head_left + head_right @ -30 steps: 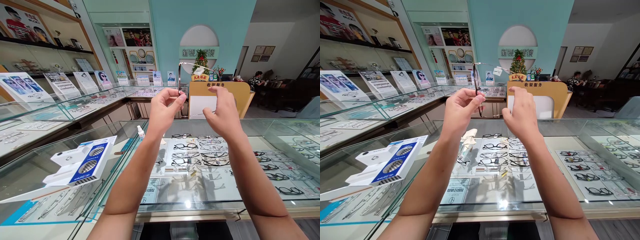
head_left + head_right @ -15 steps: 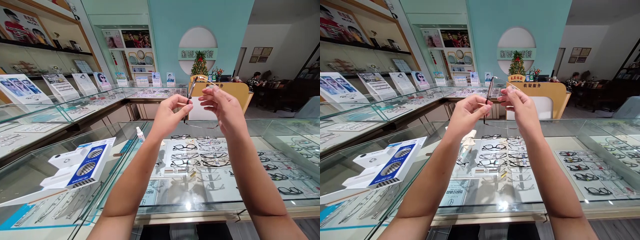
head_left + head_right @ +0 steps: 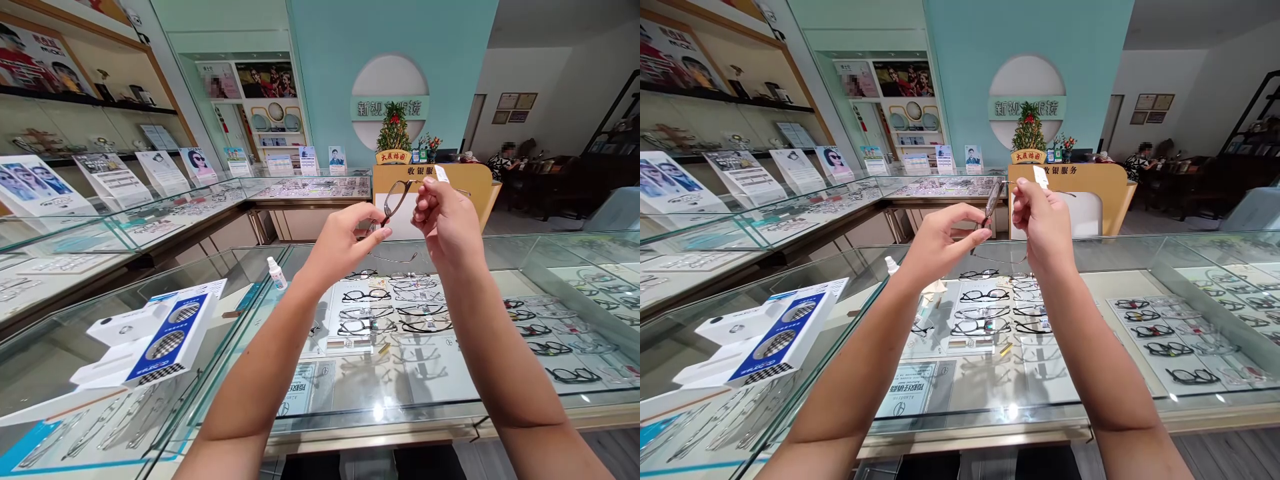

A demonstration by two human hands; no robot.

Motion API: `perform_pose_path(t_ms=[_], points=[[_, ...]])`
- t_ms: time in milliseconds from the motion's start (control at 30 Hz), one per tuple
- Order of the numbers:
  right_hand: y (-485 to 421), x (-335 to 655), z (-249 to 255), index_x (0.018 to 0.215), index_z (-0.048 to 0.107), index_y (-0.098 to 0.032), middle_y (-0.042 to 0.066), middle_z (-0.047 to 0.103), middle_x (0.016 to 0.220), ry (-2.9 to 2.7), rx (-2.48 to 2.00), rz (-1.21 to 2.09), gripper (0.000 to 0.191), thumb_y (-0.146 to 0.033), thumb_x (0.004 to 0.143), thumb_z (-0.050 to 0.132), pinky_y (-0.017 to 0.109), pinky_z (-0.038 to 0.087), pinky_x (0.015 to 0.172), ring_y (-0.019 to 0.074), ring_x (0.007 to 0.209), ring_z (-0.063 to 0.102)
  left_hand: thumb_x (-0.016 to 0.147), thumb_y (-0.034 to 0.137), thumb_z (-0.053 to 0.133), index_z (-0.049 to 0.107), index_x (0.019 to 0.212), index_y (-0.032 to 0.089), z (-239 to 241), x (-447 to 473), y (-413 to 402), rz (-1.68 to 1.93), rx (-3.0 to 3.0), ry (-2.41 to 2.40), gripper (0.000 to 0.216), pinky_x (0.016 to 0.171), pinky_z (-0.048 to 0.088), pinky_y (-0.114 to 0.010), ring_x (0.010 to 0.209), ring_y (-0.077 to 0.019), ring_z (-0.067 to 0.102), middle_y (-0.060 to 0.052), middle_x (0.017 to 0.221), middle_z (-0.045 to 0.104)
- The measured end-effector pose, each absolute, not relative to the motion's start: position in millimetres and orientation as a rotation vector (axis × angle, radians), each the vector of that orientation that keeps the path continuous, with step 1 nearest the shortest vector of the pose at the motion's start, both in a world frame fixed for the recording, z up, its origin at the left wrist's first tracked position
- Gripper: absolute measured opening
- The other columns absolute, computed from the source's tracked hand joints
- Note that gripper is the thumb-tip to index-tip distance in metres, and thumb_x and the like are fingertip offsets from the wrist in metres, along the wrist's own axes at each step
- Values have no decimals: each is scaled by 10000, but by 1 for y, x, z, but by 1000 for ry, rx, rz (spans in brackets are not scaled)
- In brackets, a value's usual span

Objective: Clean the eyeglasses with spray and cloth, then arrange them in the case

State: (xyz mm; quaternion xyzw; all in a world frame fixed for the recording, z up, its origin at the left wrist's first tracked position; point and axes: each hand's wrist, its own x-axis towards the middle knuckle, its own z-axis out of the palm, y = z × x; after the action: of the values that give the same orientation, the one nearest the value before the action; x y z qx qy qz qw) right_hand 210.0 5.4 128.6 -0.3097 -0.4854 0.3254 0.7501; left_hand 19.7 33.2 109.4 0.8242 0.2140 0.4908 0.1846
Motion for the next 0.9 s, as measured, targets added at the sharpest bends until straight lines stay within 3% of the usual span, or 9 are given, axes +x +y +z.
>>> perform_pose_path(t_ms=[200, 367, 467, 600, 767, 900], points=[[8, 218, 130, 776, 609, -254, -32, 541, 648, -1097, -681, 702, 518, -710, 863, 840, 306, 453, 531, 129, 550, 508, 969, 371, 786, 760, 1004, 217, 108, 23, 32, 1396, 2268, 599, 160, 840, 659, -292, 1003, -193, 713, -74, 1101, 782], [4, 209, 130, 907, 734, -233, 17, 686, 789, -1206, -765, 759, 563, -791, 863, 796, 300, 503, 643, 143, 697, 621, 944, 383, 838, 762, 1042, 216, 105, 26, 37, 1518, 2096, 570, 209, 841, 668, -264, 1083, -192, 736, -69, 1131, 776], [1, 202, 127, 983, 811, -214, 52, 776, 939, -1385, -832, 730, 533, -714, 813, 887, 326, 559, 777, 181, 865, 687, 931, 453, 875, 711, 1069, 214, 103, 25, 43, 1593, 2015, 549, 321, 807, 668, -253, 1093, -200, 759, -77, 1149, 761], [2, 195, 118, 1017, 865, -207, 80, 816, 1115, -1453, -823, 701, 448, -585, 791, 945, 387, 598, 912, 208, 967, 709, 867, 524, 941, 527, 1126, 254, 98, 24, 50, 1647, 1936, 463, 557, 762, 669, -268, 1042, -192, 788, -84, 1311, 712], [8, 186, 109, 966, 901, -239, 62, 820, 1098, -1450, -721, 645, 281, -501, 863, 904, 424, 598, 1019, 234, 1072, 732, 881, 544, 918, 447, 1203, 289, 93, 26, 49, 1633, 2002, 448, 625, 856, 666, -349, 1123, -215, 772, -98, 1439, 623], [11, 187, 94, 906, 907, -272, 59, 831, 1067, -1479, -673, 538, 282, -552, 909, 869, 456, 586, 1078, 257, 1145, 736, 842, 572, 943, 425, 1251, 291, 88, 23, 49, 1597, 2092, 588, 717, 961, 626, -401, 1188, -235, 733, -116, 1495, 583]])
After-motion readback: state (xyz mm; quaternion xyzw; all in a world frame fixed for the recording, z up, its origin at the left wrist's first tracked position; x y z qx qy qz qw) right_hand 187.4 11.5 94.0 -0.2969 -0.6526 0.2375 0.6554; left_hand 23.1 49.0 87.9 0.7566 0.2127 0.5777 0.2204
